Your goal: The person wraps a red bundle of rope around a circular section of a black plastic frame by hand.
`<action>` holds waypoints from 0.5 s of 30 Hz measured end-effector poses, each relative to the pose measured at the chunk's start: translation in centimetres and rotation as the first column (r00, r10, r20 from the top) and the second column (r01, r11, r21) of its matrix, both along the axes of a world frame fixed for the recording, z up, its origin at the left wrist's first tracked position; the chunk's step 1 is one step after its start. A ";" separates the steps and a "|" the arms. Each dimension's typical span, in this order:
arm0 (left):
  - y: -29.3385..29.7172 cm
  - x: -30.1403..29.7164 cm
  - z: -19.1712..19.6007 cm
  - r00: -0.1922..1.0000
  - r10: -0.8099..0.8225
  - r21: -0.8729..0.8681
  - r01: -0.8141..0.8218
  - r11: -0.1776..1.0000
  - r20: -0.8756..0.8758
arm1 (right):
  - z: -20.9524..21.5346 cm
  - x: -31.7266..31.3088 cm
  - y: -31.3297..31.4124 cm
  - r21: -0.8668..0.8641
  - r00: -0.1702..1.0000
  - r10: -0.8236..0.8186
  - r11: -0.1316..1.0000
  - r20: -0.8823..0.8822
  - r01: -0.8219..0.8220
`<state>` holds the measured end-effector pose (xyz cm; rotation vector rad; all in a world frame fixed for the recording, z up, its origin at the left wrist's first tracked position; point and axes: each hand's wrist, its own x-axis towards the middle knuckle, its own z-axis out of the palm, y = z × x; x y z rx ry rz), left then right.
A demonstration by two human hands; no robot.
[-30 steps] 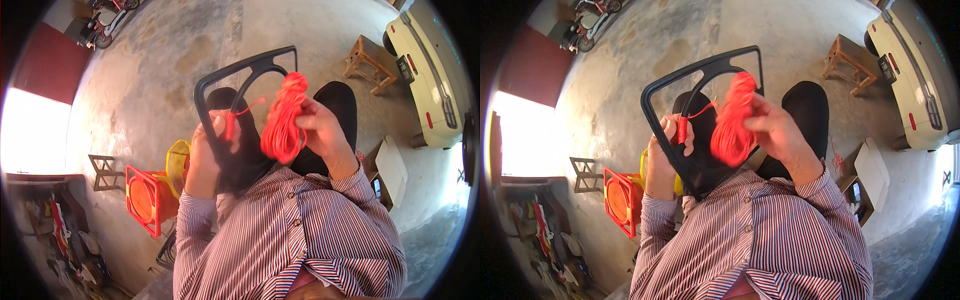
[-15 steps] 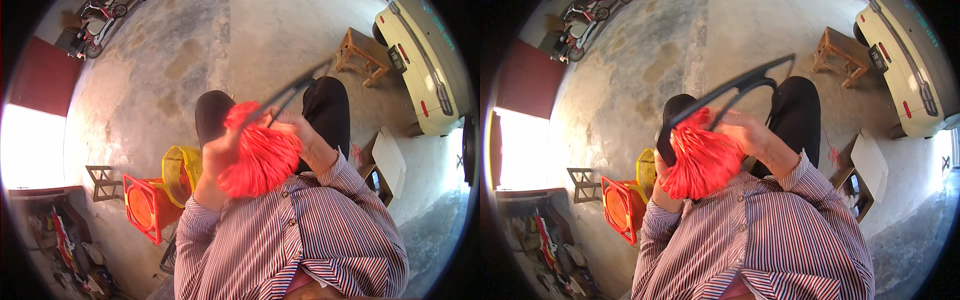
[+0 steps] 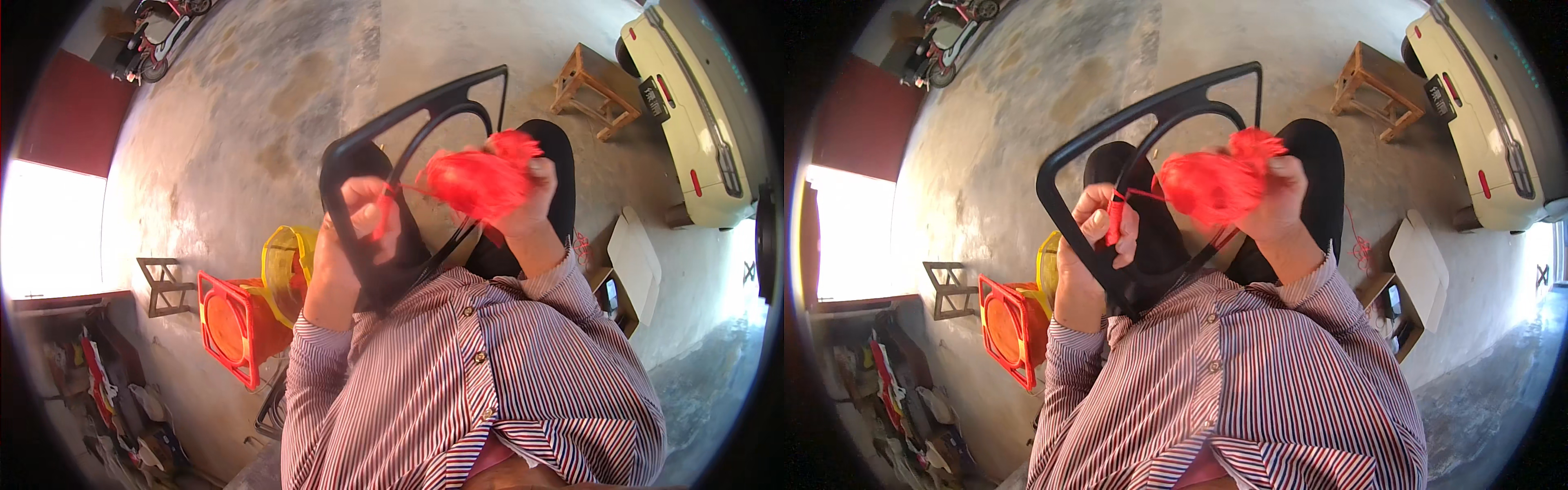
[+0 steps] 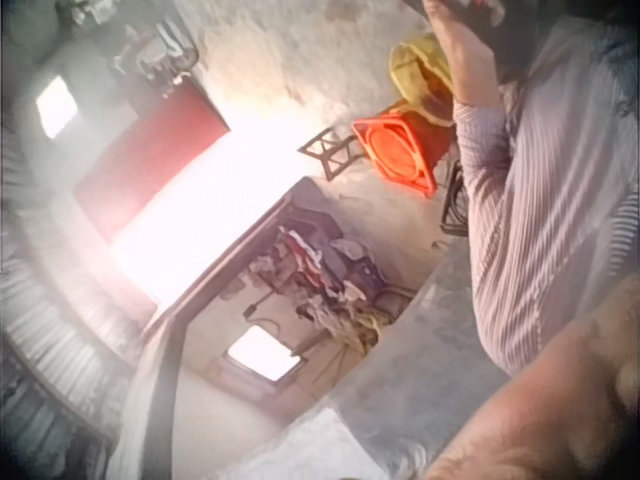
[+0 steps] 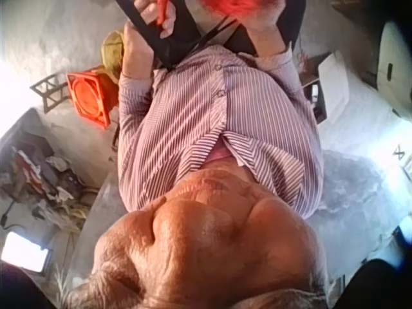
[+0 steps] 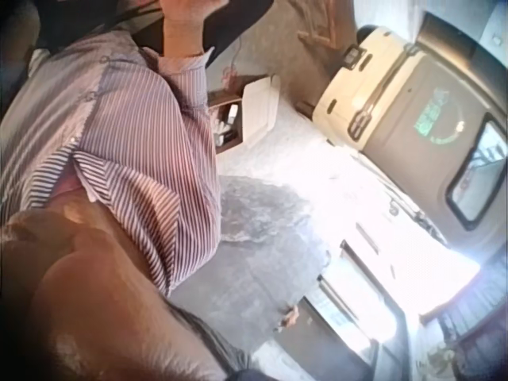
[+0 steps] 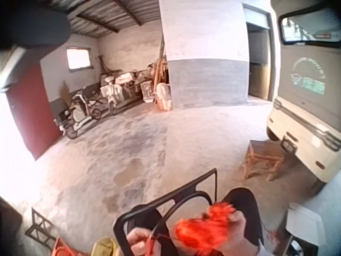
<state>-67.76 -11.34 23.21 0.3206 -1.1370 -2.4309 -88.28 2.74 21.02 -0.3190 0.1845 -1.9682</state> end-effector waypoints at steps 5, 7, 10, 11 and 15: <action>-1.5 0.3 -0.4 0.999 0.015 -0.077 -0.018 0.997 -0.046 | 3.3 0.9 0.1 -0.164 0.937 -0.001 0.985 -0.348 -0.060; -2.1 1.0 -0.8 0.995 0.024 -0.074 -0.031 0.997 -0.096 | 3.2 0.7 0.5 -0.155 0.971 -0.021 0.988 -0.238 -0.016; -4.0 3.8 -1.8 0.975 0.217 0.122 -0.209 0.970 -0.056 | 3.3 -4.2 1.7 -0.309 0.997 0.028 0.951 0.069 -0.006; -4.0 4.1 -2.3 0.964 0.264 0.069 -0.262 0.962 -0.018 | 1.6 -6.7 2.1 -0.247 0.995 -0.085 0.964 0.047 0.094; -3.2 3.8 -1.8 0.951 0.307 0.073 -0.310 0.948 0.044 | 1.6 -3.7 0.9 0.323 0.959 -0.283 0.906 -0.022 0.274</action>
